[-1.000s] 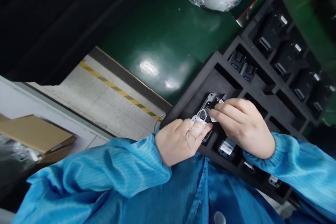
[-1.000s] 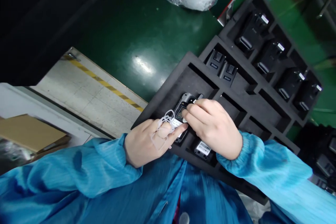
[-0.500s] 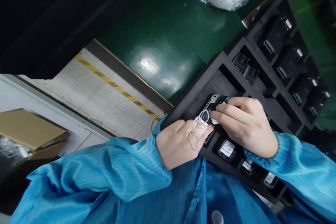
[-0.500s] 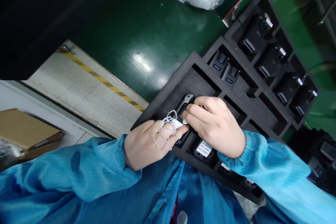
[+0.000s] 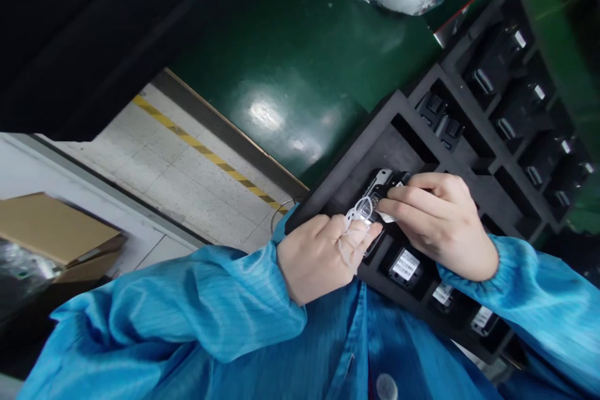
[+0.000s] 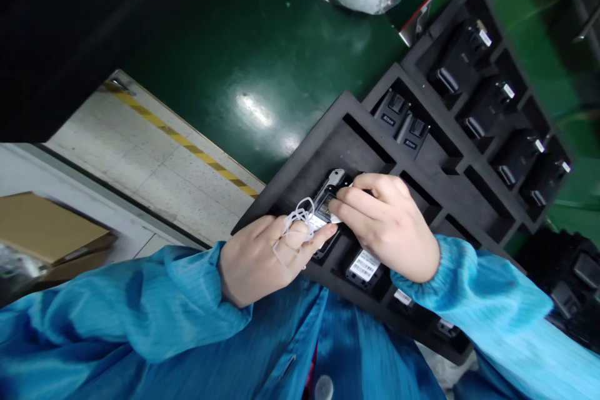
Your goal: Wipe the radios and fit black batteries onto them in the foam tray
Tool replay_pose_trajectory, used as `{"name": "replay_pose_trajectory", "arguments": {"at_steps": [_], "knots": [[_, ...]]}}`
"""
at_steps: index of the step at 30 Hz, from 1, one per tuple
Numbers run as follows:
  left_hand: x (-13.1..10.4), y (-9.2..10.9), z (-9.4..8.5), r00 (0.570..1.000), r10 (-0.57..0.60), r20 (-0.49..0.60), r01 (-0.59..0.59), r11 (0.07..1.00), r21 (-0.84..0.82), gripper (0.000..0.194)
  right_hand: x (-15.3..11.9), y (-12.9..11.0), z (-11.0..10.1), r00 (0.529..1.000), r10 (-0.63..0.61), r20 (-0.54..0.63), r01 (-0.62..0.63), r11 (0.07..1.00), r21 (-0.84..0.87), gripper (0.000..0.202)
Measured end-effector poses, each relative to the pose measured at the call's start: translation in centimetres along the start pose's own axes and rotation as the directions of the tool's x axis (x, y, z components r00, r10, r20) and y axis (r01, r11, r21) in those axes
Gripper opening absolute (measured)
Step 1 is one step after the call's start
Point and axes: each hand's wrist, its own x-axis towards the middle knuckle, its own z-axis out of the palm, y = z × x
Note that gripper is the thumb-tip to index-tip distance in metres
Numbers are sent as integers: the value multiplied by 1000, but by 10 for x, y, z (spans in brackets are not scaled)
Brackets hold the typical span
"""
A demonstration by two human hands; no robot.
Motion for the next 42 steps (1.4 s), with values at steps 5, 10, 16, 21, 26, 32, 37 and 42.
{"name": "replay_pose_trajectory", "arguments": {"at_steps": [5,10,16,21,26,32,37,42], "knots": [[0,0,0,1000,3,-8,-2,1000,6,18,-2,2,1,1000,7,-15,-7,1000,13,17],[1,0,0,1000,16,3,-16,1000,9,21,-1,2,2,999,28,-40,-28,1000,3,15],[1,-1,-2,1000,16,-1,-16,1000,18,24,0,2,1,999,50,-2,-50,998,26,15],[0,-2,-2,999,55,2,-55,998,27,29,0,2,2,997,64,-52,-62,998,25,14],[1,-2,-3,998,63,-1,-63,997,50,28,0,1,3,995,44,-84,-43,999,11,15],[0,-3,-3,995,101,12,-102,991,89,32,0,-3,4,997,46,-69,-48,998,-28,13],[-2,-3,-2,993,114,22,-116,987,112,36,-1,-5,-1,991,83,-100,-92,993,-79,12],[-4,-3,-1,993,119,28,-122,985,124,40,5,-8,3,993,52,-109,-59,996,-63,13]]}}
